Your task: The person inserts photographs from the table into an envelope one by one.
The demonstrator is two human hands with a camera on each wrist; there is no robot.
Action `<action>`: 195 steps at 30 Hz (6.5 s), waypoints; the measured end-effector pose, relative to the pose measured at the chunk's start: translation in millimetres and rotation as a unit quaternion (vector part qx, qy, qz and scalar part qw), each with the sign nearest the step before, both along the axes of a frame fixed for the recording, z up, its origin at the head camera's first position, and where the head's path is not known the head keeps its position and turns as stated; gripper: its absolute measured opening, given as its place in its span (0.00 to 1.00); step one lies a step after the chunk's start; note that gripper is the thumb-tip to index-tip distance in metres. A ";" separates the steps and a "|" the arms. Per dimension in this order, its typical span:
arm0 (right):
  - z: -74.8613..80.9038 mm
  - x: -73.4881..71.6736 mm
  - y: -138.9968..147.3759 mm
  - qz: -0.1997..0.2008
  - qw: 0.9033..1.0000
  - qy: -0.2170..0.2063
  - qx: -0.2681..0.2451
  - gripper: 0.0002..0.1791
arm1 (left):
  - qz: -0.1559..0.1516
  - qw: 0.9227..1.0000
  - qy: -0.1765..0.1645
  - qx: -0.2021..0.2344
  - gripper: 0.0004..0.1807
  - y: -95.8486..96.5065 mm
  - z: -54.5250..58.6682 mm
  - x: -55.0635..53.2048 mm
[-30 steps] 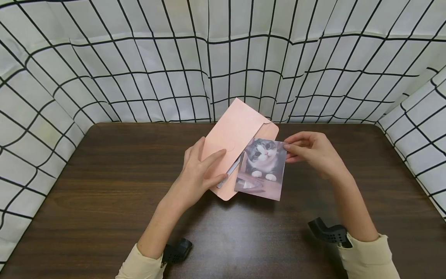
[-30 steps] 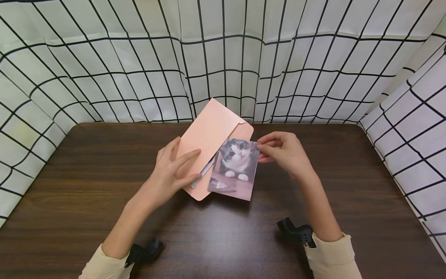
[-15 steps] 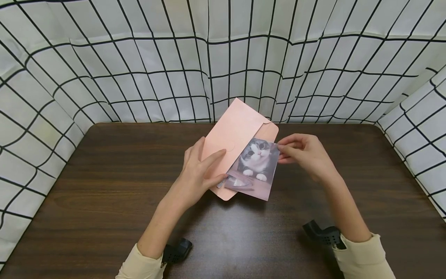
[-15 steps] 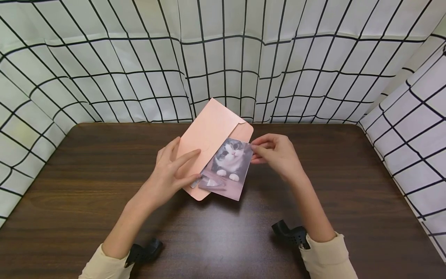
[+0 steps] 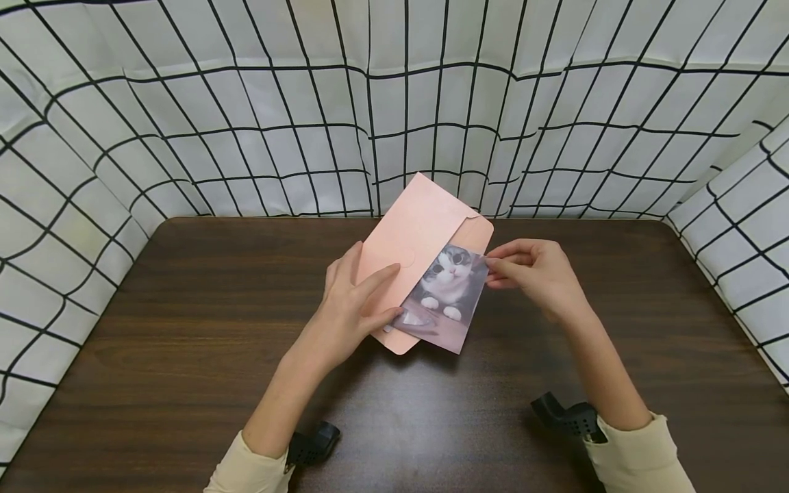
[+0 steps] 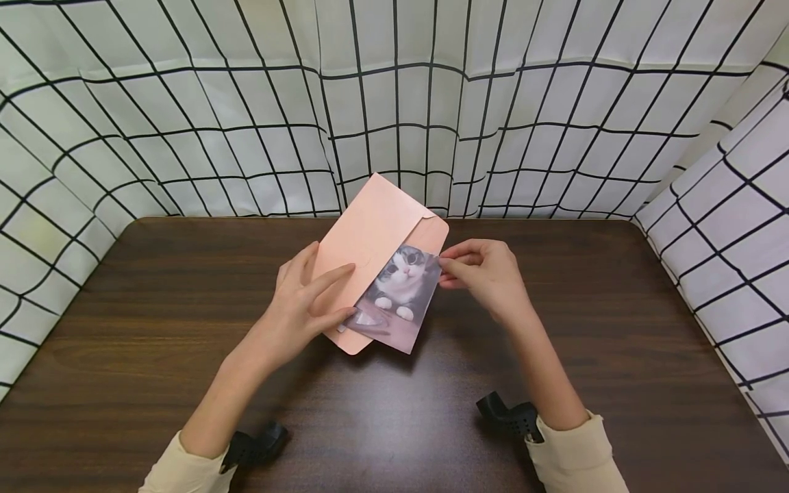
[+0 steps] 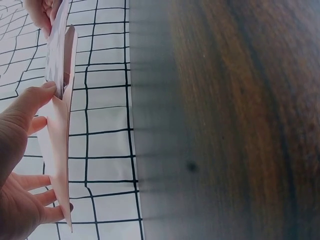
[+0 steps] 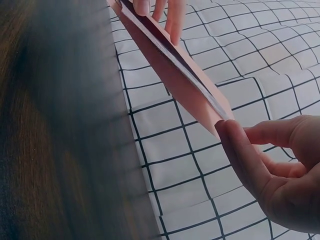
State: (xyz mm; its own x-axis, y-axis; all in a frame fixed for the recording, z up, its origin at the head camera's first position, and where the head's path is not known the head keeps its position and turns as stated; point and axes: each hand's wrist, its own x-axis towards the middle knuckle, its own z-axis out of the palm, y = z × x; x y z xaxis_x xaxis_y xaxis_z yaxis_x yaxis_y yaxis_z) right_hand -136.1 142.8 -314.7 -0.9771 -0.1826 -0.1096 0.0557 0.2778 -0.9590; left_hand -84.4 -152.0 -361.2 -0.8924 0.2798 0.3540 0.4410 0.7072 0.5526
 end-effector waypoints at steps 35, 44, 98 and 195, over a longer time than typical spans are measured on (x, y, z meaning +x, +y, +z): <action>-4.7 2.1 -12.1 -0.009 1.000 -0.006 -0.023 0.16 | 0.004 1.000 0.009 -0.008 0.28 2.7 -0.3 0.5; -7.0 3.0 -15.3 -0.009 0.999 -0.016 -0.039 0.16 | 0.004 1.000 0.008 -0.007 0.28 4.1 -0.8 0.7; -26.2 7.4 -45.2 -0.051 0.994 -0.006 -0.100 0.12 | 0.002 0.999 -0.028 -0.016 0.30 13.6 -0.6 4.9; -48.5 9.3 16.8 -0.047 0.999 0.007 0.019 0.18 | -0.130 0.961 -0.210 -0.122 0.31 23.1 -24.5 5.0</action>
State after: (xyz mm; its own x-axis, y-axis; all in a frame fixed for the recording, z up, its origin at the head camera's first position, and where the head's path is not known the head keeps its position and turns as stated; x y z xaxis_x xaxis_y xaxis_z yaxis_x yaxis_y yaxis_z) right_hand -126.8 159.6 -363.2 -0.9912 -0.0861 -0.1001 0.0690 0.3092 -0.9485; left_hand -79.3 -129.0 -385.6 -0.8305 0.5422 -0.1277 0.3946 0.7344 0.5523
